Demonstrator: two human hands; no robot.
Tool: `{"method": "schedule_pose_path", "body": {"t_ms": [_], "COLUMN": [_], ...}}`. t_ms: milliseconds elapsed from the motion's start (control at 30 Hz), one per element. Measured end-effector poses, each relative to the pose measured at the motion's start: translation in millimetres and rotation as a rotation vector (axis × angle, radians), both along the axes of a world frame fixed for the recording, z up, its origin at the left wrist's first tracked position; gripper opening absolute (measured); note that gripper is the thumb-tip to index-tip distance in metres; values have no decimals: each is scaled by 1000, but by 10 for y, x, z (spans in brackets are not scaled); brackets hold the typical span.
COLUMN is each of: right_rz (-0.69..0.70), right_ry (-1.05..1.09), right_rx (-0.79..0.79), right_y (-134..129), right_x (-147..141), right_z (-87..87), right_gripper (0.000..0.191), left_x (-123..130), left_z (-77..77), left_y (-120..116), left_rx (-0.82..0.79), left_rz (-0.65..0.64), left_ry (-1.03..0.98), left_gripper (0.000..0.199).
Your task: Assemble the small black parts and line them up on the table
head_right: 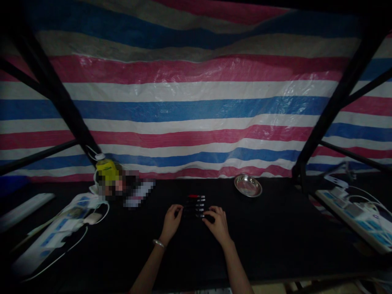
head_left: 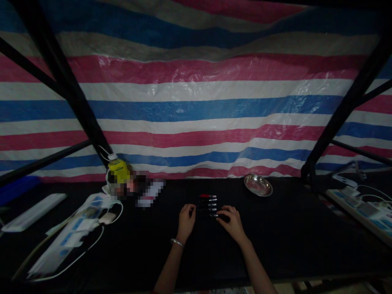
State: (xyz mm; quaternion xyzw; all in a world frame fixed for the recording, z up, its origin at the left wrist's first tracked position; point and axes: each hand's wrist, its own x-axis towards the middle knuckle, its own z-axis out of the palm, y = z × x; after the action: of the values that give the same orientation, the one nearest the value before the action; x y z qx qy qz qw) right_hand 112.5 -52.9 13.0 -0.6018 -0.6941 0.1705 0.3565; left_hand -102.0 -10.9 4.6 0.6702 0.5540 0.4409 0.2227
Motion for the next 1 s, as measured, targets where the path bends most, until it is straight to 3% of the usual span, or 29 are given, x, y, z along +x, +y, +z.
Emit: {"method": "schedule_pose_path", "body": {"t_ms": [600, 1000], "right_rz": [39, 48], "right_ry": [67, 492], "right_rx": [12, 5], "right_y": [41, 39], "right_x": [13, -17], "right_z": [-69, -54], "right_gripper": [12, 21], "left_x": [10, 6], "left_z": [19, 54], "left_y": [-6, -3], "left_rx": [10, -20], "left_rz": [0, 47], "left_ry": [-9, -152], "left_gripper": [18, 31]}}
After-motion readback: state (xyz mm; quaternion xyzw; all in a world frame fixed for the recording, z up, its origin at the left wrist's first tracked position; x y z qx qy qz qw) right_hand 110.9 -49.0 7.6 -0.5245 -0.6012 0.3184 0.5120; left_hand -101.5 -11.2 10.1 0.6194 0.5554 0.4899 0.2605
